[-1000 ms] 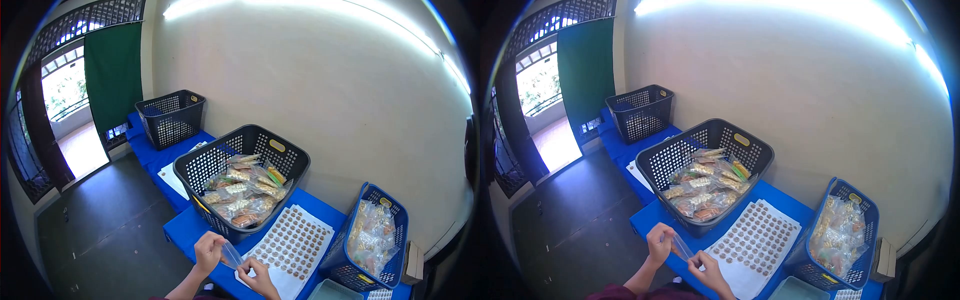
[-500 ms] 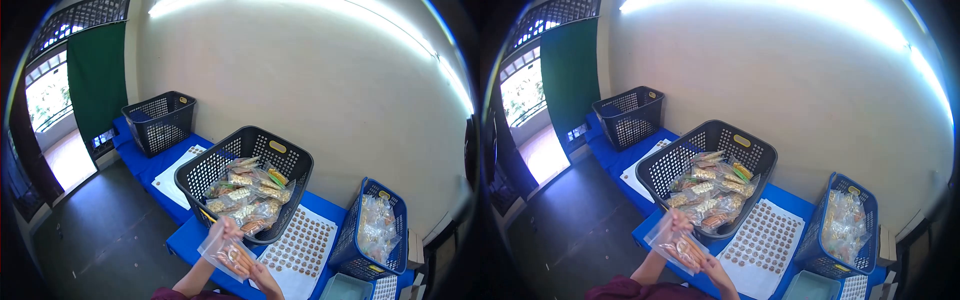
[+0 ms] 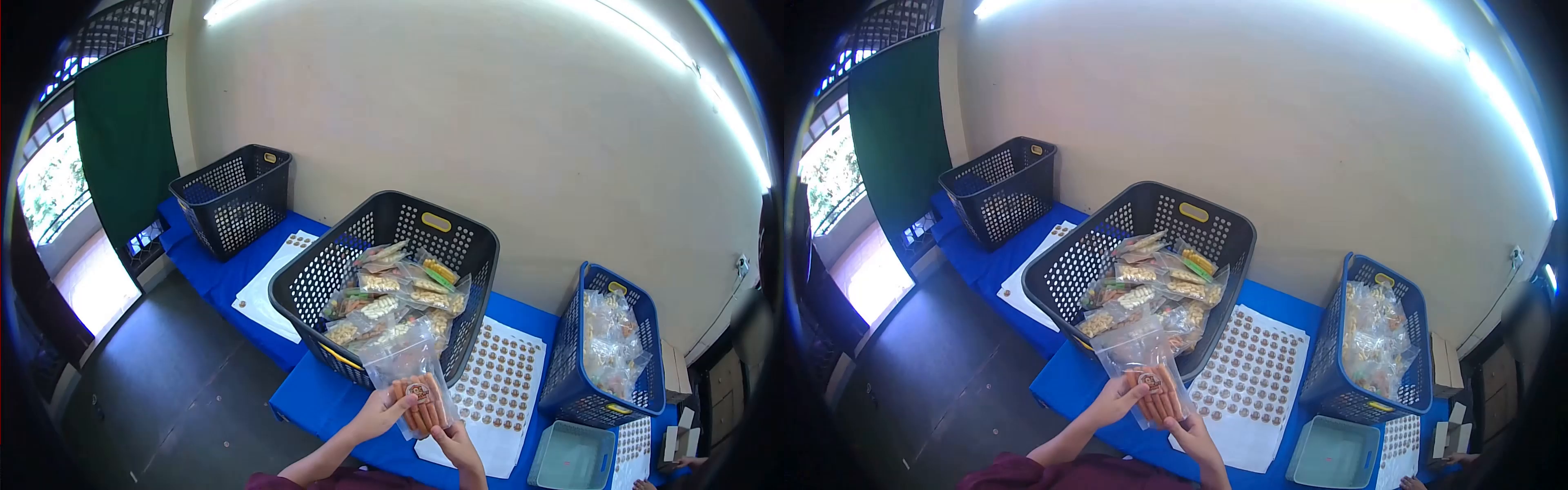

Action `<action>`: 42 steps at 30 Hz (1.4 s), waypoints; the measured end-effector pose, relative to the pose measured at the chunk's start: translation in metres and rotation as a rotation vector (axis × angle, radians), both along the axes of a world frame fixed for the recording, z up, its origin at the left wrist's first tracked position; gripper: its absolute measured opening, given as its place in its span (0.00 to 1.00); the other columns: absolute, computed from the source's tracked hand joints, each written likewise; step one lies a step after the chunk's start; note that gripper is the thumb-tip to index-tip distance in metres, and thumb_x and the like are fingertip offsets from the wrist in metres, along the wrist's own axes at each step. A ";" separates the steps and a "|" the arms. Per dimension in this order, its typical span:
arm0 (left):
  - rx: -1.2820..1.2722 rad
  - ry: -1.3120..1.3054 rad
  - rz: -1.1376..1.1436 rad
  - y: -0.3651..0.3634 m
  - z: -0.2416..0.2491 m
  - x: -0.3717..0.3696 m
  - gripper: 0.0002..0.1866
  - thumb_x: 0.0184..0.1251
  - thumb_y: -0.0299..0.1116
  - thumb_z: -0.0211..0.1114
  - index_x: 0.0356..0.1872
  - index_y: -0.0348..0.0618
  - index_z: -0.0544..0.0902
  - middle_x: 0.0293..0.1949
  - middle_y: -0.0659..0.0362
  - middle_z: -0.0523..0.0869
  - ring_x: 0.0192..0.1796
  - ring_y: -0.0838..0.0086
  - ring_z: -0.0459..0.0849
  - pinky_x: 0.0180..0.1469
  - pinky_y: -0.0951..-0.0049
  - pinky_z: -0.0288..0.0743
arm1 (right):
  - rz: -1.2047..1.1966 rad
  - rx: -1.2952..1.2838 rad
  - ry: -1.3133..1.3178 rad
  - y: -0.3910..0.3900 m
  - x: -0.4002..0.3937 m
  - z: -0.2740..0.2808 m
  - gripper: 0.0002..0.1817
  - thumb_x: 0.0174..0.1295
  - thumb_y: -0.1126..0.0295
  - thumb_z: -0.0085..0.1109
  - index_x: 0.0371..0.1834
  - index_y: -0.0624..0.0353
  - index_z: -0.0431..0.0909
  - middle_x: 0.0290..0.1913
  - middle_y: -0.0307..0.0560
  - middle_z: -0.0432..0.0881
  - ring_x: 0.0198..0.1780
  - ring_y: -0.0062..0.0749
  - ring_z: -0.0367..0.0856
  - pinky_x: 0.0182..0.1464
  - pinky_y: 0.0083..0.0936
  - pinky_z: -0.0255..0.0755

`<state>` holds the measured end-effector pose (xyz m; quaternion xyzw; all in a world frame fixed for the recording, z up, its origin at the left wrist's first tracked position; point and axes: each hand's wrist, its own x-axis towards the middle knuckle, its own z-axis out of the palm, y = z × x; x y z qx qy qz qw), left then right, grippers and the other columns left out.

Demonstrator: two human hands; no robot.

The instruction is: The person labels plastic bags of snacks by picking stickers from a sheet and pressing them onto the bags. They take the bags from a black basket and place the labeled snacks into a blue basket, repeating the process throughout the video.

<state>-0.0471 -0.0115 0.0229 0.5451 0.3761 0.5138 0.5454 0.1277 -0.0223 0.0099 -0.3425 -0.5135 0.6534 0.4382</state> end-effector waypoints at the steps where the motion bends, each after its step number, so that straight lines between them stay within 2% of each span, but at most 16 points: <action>1: -0.026 -0.029 -0.002 0.000 0.008 -0.001 0.14 0.65 0.39 0.51 0.38 0.35 0.74 0.40 0.61 0.76 0.42 0.81 0.71 0.46 0.76 0.66 | 0.043 0.021 -0.054 0.001 0.002 -0.005 0.20 0.56 0.59 0.57 0.42 0.66 0.73 0.34 0.41 0.77 0.35 0.22 0.74 0.38 0.20 0.67; 5: -0.089 0.036 -0.109 0.004 -0.001 -0.010 0.17 0.64 0.40 0.53 0.45 0.35 0.73 0.37 0.61 0.77 0.40 0.83 0.71 0.42 0.81 0.67 | 0.195 0.049 -0.222 0.012 0.019 -0.014 0.16 0.55 0.62 0.58 0.39 0.65 0.75 0.32 0.39 0.78 0.34 0.20 0.74 0.36 0.19 0.67; 8: 0.125 0.156 -0.104 0.009 0.010 -0.012 0.23 0.64 0.42 0.53 0.54 0.37 0.66 0.47 0.53 0.75 0.46 0.76 0.73 0.50 0.75 0.66 | 0.133 0.081 -0.313 0.022 0.027 -0.014 0.13 0.54 0.64 0.59 0.35 0.63 0.77 0.29 0.39 0.78 0.32 0.19 0.74 0.34 0.18 0.67; 12: 0.147 -0.153 -0.073 0.027 0.017 -0.016 0.31 0.61 0.32 0.56 0.62 0.38 0.50 0.54 0.52 0.69 0.50 0.71 0.74 0.51 0.73 0.67 | -0.059 0.092 -0.251 0.039 0.044 0.002 0.12 0.54 0.65 0.59 0.32 0.65 0.76 0.26 0.38 0.77 0.27 0.18 0.73 0.29 0.16 0.66; 17: 0.244 -0.083 0.159 0.043 0.022 -0.037 0.22 0.63 0.28 0.52 0.57 0.36 0.58 0.48 0.49 0.73 0.47 0.70 0.75 0.49 0.74 0.70 | -0.394 0.210 -0.312 0.080 0.112 0.027 0.14 0.56 0.60 0.57 0.32 0.63 0.75 0.25 0.39 0.77 0.24 0.17 0.71 0.27 0.15 0.64; 19: 0.261 -0.070 0.238 0.046 0.024 -0.042 0.18 0.64 0.27 0.49 0.54 0.35 0.62 0.44 0.50 0.76 0.43 0.71 0.77 0.47 0.74 0.72 | -0.701 0.211 -0.353 0.088 0.144 0.050 0.18 0.57 0.55 0.53 0.32 0.62 0.74 0.24 0.38 0.74 0.25 0.17 0.70 0.27 0.15 0.64; 21: 0.267 -0.085 0.281 0.051 0.017 -0.049 0.15 0.64 0.26 0.49 0.51 0.33 0.65 0.41 0.50 0.77 0.41 0.70 0.78 0.47 0.74 0.72 | -0.930 0.421 -0.070 0.111 0.182 0.050 0.20 0.58 0.51 0.51 0.31 0.61 0.73 0.22 0.37 0.72 0.25 0.17 0.69 0.27 0.16 0.64; 23: 0.243 -0.080 0.308 0.054 0.016 -0.051 0.14 0.64 0.25 0.49 0.49 0.33 0.67 0.39 0.51 0.78 0.40 0.71 0.78 0.46 0.73 0.72 | -1.079 0.419 0.157 0.127 0.225 0.049 0.23 0.58 0.48 0.49 0.33 0.61 0.72 0.23 0.38 0.71 0.25 0.20 0.69 0.29 0.17 0.65; 25: 0.229 -0.062 0.325 0.053 0.018 -0.054 0.12 0.64 0.25 0.49 0.48 0.33 0.68 0.38 0.51 0.78 0.39 0.71 0.79 0.46 0.73 0.72 | -0.923 0.152 0.335 0.130 0.253 0.043 0.33 0.57 0.40 0.39 0.42 0.64 0.67 0.25 0.40 0.72 0.27 0.25 0.71 0.31 0.21 0.68; 27: 0.240 -0.041 0.338 0.051 0.021 -0.057 0.11 0.64 0.25 0.48 0.47 0.32 0.69 0.36 0.52 0.79 0.39 0.72 0.79 0.46 0.73 0.72 | -0.801 -0.031 0.353 0.122 0.259 0.034 0.35 0.58 0.38 0.34 0.45 0.64 0.66 0.26 0.42 0.74 0.28 0.27 0.73 0.33 0.22 0.70; 32: 0.243 0.022 0.406 0.051 0.027 -0.076 0.10 0.65 0.26 0.48 0.43 0.32 0.71 0.32 0.55 0.79 0.37 0.75 0.78 0.44 0.75 0.72 | -0.504 -0.024 0.094 0.092 0.218 0.008 0.30 0.64 0.46 0.29 0.44 0.66 0.66 0.27 0.46 0.76 0.28 0.29 0.76 0.35 0.23 0.71; 34: 0.286 0.038 0.394 0.056 0.035 -0.083 0.09 0.65 0.26 0.48 0.43 0.32 0.72 0.32 0.56 0.79 0.37 0.76 0.78 0.43 0.77 0.73 | -0.496 -0.013 0.019 0.084 0.198 -0.008 0.26 0.66 0.51 0.31 0.44 0.68 0.66 0.27 0.47 0.77 0.28 0.29 0.76 0.35 0.22 0.70; 36: 0.337 0.054 0.390 0.060 0.048 -0.086 0.09 0.65 0.26 0.48 0.42 0.32 0.72 0.32 0.56 0.79 0.37 0.76 0.79 0.43 0.77 0.73 | -0.487 -0.015 -0.072 0.074 0.179 -0.021 0.18 0.65 0.60 0.40 0.41 0.67 0.69 0.27 0.46 0.76 0.26 0.25 0.74 0.33 0.19 0.70; 37: 0.364 0.069 0.384 0.062 0.055 -0.085 0.09 0.64 0.25 0.48 0.42 0.32 0.72 0.31 0.56 0.80 0.37 0.76 0.79 0.43 0.77 0.73 | -0.522 -0.047 -0.072 0.070 0.168 -0.026 0.14 0.63 0.64 0.44 0.34 0.66 0.71 0.25 0.44 0.75 0.24 0.25 0.73 0.31 0.19 0.70; 39: 0.423 0.120 0.347 0.068 0.069 -0.082 0.09 0.64 0.25 0.49 0.41 0.32 0.73 0.31 0.56 0.80 0.36 0.76 0.80 0.42 0.78 0.73 | -0.525 -0.050 -0.198 0.063 0.161 -0.042 0.14 0.63 0.65 0.46 0.27 0.65 0.71 0.21 0.42 0.73 0.23 0.24 0.72 0.28 0.19 0.69; 42: 0.508 0.259 0.257 0.084 0.094 -0.068 0.08 0.62 0.25 0.51 0.39 0.33 0.75 0.29 0.56 0.82 0.34 0.77 0.81 0.38 0.80 0.73 | -0.453 -0.048 -0.075 0.057 0.161 -0.064 0.14 0.62 0.65 0.46 0.23 0.63 0.70 0.18 0.39 0.70 0.22 0.22 0.71 0.27 0.19 0.68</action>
